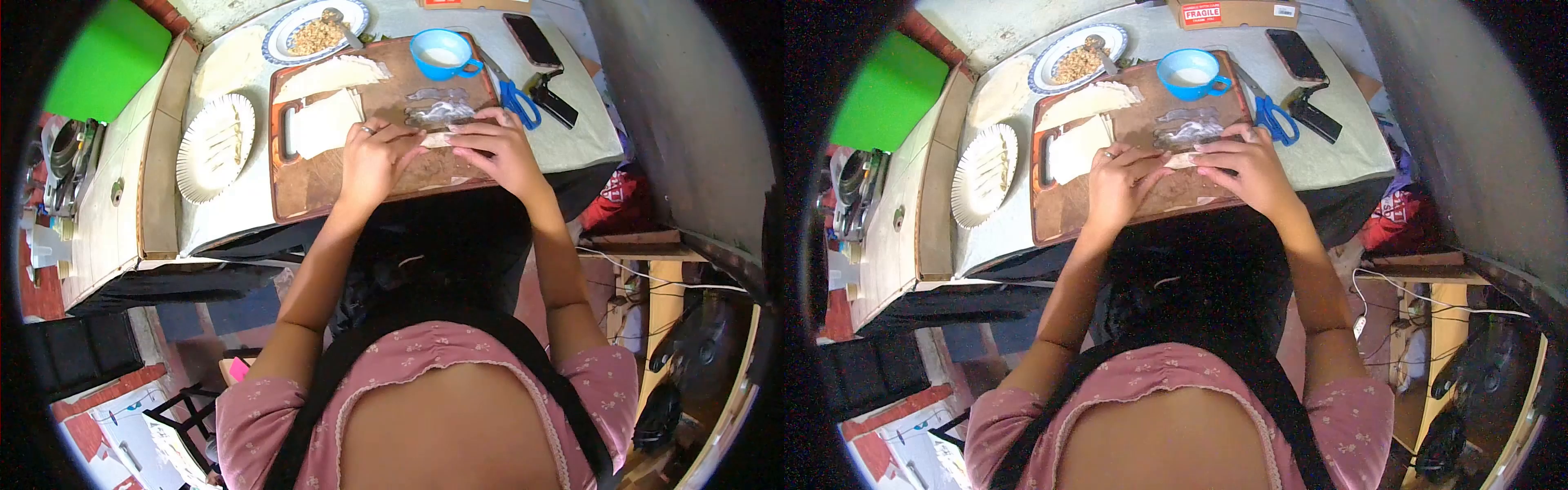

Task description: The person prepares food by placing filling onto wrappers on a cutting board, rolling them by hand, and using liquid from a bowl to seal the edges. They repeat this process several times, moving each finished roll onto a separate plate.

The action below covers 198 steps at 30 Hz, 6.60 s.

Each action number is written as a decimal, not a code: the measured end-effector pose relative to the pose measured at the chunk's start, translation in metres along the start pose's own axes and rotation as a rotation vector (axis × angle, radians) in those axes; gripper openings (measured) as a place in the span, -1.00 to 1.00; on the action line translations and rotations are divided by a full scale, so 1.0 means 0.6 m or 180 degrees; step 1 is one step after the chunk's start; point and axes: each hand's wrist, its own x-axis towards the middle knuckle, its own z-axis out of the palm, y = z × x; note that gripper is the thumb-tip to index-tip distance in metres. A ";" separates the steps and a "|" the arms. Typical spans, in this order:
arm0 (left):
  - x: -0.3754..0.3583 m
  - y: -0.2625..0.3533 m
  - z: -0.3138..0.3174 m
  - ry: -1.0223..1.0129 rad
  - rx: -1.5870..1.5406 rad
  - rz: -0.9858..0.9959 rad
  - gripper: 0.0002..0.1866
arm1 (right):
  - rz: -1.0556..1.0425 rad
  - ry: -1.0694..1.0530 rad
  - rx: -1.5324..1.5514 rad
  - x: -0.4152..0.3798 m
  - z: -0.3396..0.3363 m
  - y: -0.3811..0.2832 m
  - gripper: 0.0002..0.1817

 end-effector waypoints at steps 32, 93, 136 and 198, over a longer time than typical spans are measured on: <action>0.008 -0.010 -0.021 -0.0211 -0.0198 -0.0051 -0.69 | 0.0039 0.0283 0.0199 0.006 0.005 0.010 -0.73; -0.081 -0.320 -0.250 0.0820 0.1548 -0.2386 -0.71 | 0.0660 0.0306 0.0859 0.041 -0.005 -0.066 -0.78; 0.074 -0.244 -0.046 -0.0717 -0.1752 -0.1535 -0.79 | 0.1030 0.0345 0.1096 -0.063 -0.049 -0.076 -0.83; 0.122 -0.180 -0.052 -0.0149 -0.0451 -0.1130 -0.86 | 0.1625 0.0435 0.0925 0.027 0.027 -0.023 -0.56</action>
